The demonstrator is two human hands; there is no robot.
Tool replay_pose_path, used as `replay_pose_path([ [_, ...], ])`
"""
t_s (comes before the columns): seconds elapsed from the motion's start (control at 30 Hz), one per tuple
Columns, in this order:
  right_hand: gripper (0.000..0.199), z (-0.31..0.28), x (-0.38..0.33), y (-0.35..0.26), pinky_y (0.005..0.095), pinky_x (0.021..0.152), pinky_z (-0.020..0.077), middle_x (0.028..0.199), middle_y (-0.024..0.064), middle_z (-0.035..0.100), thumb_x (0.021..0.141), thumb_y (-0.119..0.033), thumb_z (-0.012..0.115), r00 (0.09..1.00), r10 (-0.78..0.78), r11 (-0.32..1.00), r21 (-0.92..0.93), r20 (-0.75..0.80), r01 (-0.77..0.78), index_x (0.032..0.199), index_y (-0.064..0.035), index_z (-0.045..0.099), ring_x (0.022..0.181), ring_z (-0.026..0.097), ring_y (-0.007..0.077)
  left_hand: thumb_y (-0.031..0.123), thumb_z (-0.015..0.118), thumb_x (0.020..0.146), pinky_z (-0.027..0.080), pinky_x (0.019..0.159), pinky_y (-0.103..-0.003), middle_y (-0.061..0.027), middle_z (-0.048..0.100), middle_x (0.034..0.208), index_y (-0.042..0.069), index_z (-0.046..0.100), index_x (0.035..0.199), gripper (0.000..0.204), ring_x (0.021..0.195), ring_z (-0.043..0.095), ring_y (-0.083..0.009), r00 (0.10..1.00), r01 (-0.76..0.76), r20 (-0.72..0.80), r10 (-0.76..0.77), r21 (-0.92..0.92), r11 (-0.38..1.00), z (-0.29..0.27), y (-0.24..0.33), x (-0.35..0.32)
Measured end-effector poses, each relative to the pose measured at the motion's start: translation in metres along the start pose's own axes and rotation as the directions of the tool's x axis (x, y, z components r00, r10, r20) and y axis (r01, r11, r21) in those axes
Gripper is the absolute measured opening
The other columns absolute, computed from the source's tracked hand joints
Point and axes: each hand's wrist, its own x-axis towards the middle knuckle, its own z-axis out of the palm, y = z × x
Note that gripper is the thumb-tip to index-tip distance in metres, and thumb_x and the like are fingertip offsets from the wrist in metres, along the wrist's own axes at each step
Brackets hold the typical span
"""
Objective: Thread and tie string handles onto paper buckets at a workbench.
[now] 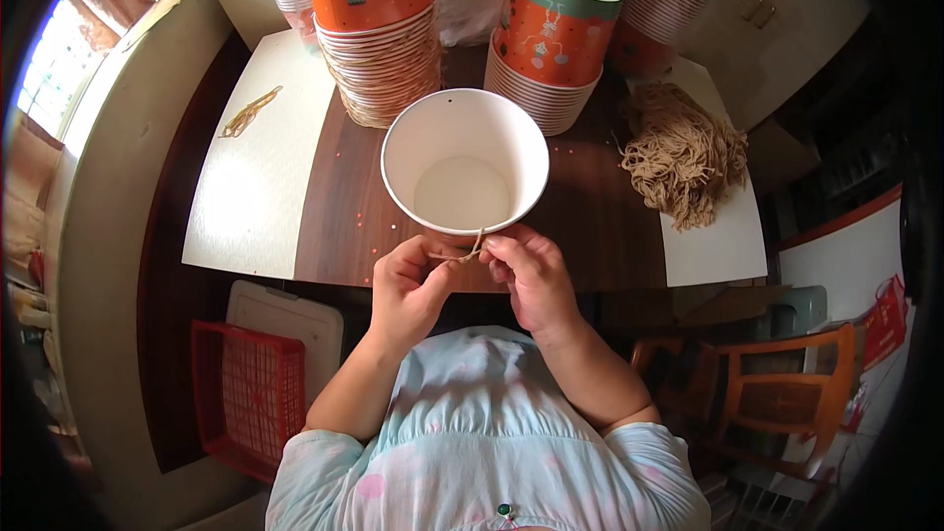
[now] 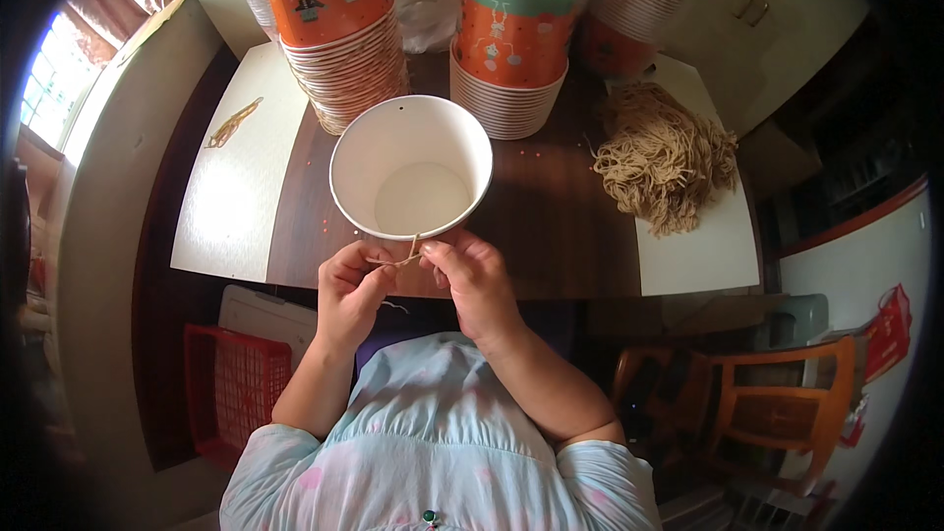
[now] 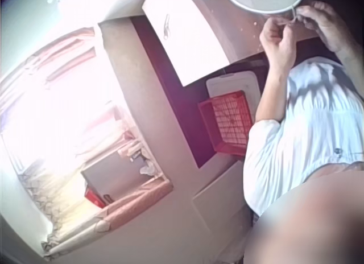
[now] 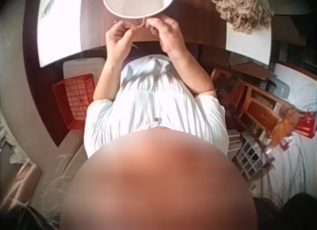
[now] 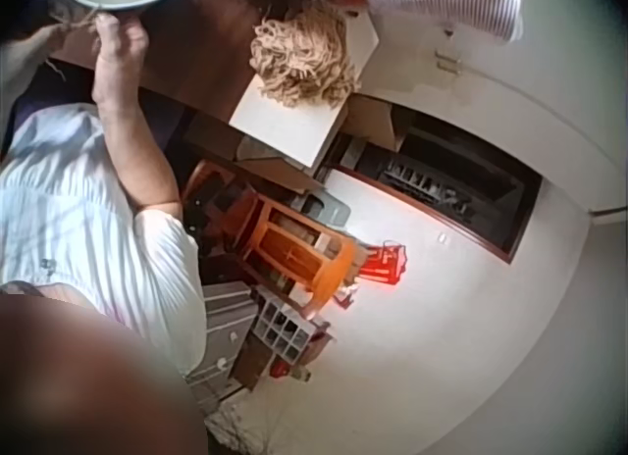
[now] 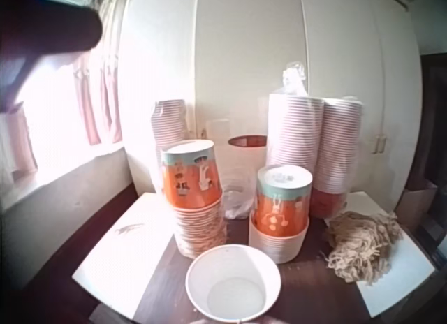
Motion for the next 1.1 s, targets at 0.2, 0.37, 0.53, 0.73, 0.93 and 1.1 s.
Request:
replay_pose_path([
  [0.2, 0.016, -0.004, 0.001, -0.003, 0.0186, 0.060, 0.0386, 0.075, -0.0029, 0.059, 0.088, -0.017, 0.059, 0.999, -0.032, 0.995, -0.093, 0.011, 0.033, 0.094, -0.0041, 0.066, 0.063, 0.044, 0.0026, 0.000, 0.057, 0.085, 0.044, 0.063, -0.017, -0.0033, 0.062, 0.083, -0.004, 0.059, 0.094, 0.011, 0.073, 0.057, -0.0057, 0.999, 0.026, 0.035, -0.025, -0.034, 0.999, -0.005, -0.005, 0.000],
  [0.37, 0.016, -0.004, 0.000, -0.003, 0.0186, 0.060, 0.0391, 0.075, -0.0041, 0.058, 0.088, -0.017, 0.058, 0.998, -0.048, 0.989, -0.142, 0.034, 0.052, 0.094, -0.0042, 0.066, 0.064, 0.045, 0.0017, 0.000, 0.065, 0.084, 0.051, 0.078, -0.022, -0.0102, 0.067, 0.098, -0.007, 0.059, 0.105, 0.023, 0.093, 0.063, -0.0112, 0.996, -0.015, 0.087, 0.017, -0.028, 0.999, 0.010, 0.003, 0.001],
  [0.53, 0.013, -0.003, -0.002, -0.005, 0.0199, 0.061, 0.0402, 0.074, -0.0005, 0.059, 0.087, -0.014, 0.057, 0.998, -0.053, 0.987, -0.152, 0.020, 0.055, 0.089, -0.0026, 0.062, 0.065, 0.048, 0.0049, 0.001, 0.066, 0.084, 0.051, 0.073, -0.022, -0.0066, 0.067, 0.086, -0.007, 0.063, 0.095, 0.014, 0.082, 0.063, -0.0095, 0.998, -0.063, 0.017, 0.061, 0.127, 0.990, 0.009, -0.001, 0.004],
  [0.73, 0.013, -0.006, -0.002, -0.005, 0.0211, 0.062, 0.0411, 0.074, 0.0008, 0.059, 0.086, -0.012, 0.055, 0.997, -0.073, 0.985, -0.157, 0.032, 0.077, 0.088, -0.0014, 0.062, 0.066, 0.049, 0.0066, -0.003, 0.064, 0.082, 0.046, 0.063, -0.020, -0.0032, 0.064, 0.076, -0.007, 0.064, 0.085, 0.005, 0.071, 0.059, -0.0072, 0.973, -0.205, -0.025, 0.228, 0.352, 0.913, 0.004, -0.005, 0.004],
  [0.93, 0.013, -0.006, -0.002, -0.004, 0.0210, 0.061, 0.0409, 0.075, 0.0011, 0.059, 0.087, -0.012, 0.055, 0.996, -0.088, 0.979, -0.182, 0.030, 0.092, 0.089, -0.0013, 0.062, 0.065, 0.049, 0.0064, -0.004, 0.064, 0.079, 0.041, 0.056, -0.020, -0.0030, 0.060, 0.070, -0.005, 0.065, 0.081, 0.002, 0.064, 0.053, -0.0057, 0.948, -0.266, -0.040, 0.316, 0.448, 0.854, 0.009, 0.002, 0.003],
  [1.1, 0.012, -0.009, -0.002, -0.005, 0.0200, 0.060, 0.0404, 0.076, 0.0012, 0.060, 0.088, -0.012, 0.056, 0.991, -0.133, 0.961, -0.242, 0.012, 0.132, 0.089, -0.0016, 0.062, 0.065, 0.048, 0.0053, -0.004, 0.063, 0.078, 0.043, 0.053, -0.022, -0.0058, 0.059, 0.069, -0.005, 0.066, 0.081, 0.004, 0.060, 0.055, -0.0084, 0.943, -0.271, -0.057, 0.327, 0.440, 0.856, 0.007, -0.001, 0.003],
])
